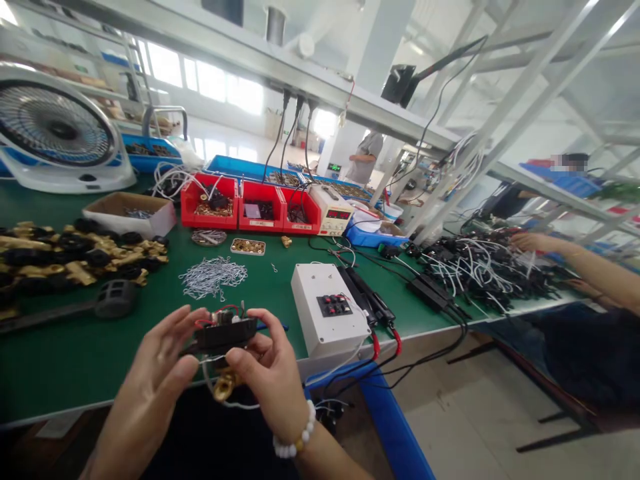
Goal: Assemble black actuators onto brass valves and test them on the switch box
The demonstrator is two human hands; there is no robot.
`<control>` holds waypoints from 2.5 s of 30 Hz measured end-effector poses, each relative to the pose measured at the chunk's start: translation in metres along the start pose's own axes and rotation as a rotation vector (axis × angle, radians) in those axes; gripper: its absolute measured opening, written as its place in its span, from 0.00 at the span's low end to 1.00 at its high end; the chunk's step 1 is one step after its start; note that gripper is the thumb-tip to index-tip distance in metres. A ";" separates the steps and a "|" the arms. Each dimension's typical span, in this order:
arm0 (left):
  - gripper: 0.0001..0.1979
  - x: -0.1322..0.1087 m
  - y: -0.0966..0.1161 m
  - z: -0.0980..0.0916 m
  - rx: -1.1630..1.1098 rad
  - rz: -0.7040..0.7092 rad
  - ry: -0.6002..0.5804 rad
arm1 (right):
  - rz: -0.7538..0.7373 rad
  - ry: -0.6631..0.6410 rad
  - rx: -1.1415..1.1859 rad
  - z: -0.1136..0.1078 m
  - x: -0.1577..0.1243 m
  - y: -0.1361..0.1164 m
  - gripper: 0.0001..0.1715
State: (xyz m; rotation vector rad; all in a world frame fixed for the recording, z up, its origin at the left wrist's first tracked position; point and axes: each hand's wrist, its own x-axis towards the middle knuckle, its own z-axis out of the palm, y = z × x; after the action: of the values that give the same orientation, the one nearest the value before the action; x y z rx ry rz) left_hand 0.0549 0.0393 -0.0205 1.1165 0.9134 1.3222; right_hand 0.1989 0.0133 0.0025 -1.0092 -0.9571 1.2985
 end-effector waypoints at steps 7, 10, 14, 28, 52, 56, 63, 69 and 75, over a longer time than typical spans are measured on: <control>0.28 -0.001 0.016 0.008 -0.179 -0.323 -0.067 | -0.145 -0.153 -0.968 -0.057 0.066 -0.071 0.20; 0.29 -0.006 0.026 0.005 -0.067 -0.256 -0.067 | -0.224 0.186 -1.248 -0.102 0.116 -0.090 0.18; 0.30 -0.014 0.040 0.002 -0.035 -0.264 -0.118 | -0.064 0.064 -1.220 -0.142 0.150 -0.083 0.20; 0.30 -0.025 0.045 0.004 -0.044 -0.253 -0.043 | -0.083 0.117 -1.228 -0.152 0.140 -0.066 0.21; 0.32 -0.021 0.040 0.009 -0.439 -0.482 0.091 | -0.144 0.179 -1.206 -0.152 0.135 -0.064 0.20; 0.32 -0.020 0.036 0.007 -0.431 -0.489 0.080 | -0.153 0.201 -1.237 -0.149 0.133 -0.067 0.22; 0.27 -0.022 0.037 0.007 -0.457 -0.439 0.069 | -0.135 0.187 -1.285 -0.148 0.135 -0.067 0.23; 0.27 -0.019 0.032 0.003 -0.475 -0.382 -0.013 | -0.141 0.176 -1.314 -0.149 0.136 -0.067 0.26; 0.27 -0.017 0.032 0.002 -0.470 -0.364 -0.029 | -0.138 0.177 -1.339 -0.152 0.138 -0.067 0.28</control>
State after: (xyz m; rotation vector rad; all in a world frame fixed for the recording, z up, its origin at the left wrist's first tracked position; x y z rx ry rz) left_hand 0.0472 0.0200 0.0090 0.5722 0.6934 1.1337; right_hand 0.3703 0.1437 0.0212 -1.9433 -1.7468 0.2891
